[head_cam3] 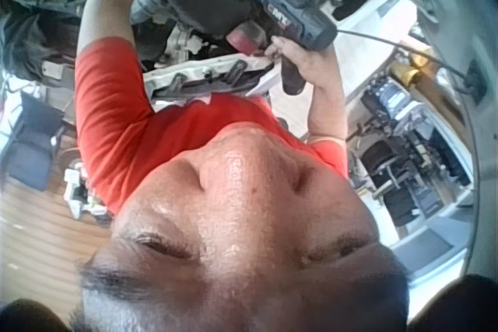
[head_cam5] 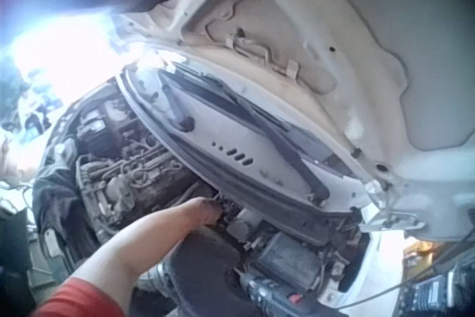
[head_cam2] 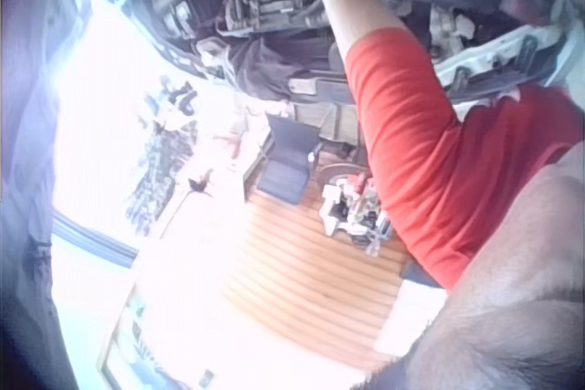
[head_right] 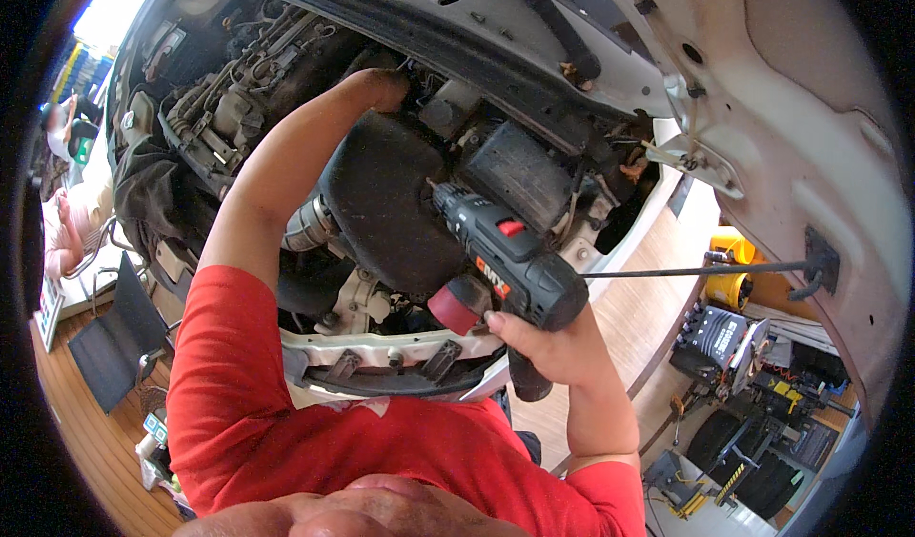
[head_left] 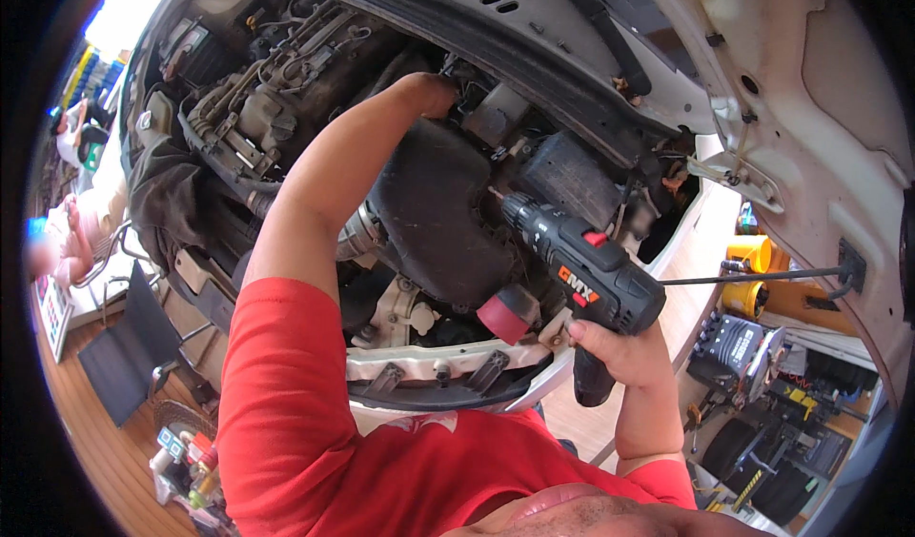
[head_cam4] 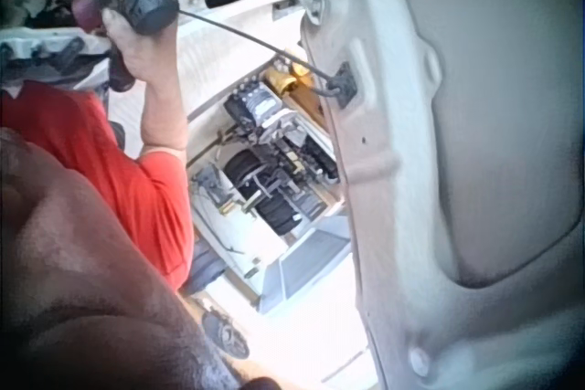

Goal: The person removes a car's air filter using a power drill, then cleans it with a pressure washer. They remove the air filter housing, extract the filter, and spray it with water to remove debris before inspecting it.

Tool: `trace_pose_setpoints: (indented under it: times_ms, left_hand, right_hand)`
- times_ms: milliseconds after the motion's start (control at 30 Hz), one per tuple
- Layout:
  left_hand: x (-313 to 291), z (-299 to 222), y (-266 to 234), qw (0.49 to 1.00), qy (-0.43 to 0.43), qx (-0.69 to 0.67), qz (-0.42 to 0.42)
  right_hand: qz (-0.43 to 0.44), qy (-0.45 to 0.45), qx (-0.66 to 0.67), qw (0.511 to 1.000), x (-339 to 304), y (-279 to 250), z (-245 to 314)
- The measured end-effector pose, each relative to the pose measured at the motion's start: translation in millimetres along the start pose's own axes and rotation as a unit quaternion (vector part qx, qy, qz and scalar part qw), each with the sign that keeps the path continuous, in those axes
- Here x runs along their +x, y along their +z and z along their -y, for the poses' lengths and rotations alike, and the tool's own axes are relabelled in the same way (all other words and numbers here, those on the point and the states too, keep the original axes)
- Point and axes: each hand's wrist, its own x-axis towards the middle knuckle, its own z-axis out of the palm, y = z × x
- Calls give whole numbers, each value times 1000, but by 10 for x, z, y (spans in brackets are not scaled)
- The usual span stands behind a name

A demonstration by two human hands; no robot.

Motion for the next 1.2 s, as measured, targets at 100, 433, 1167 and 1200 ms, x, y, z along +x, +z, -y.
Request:
trace_pose_setpoints:
  times_ms: [100,433,1167,1200]
  left_hand:
    - [-26,-97,-130,997,21,79,-5]
    - [-393,-370,-604,971,-154,-182,12]
    - [-261,-294,-311,950,-211,-232,9]
    - [-245,-305,-350,949,-215,-229,13]
  right_hand:
    - [-1,74,44,996,-106,-72,-91]
    - [26,68,89,993,-232,-215,-315]
    - [85,23,75,993,-225,-346,-475]
    - [92,27,84,992,-221,-345,-426]
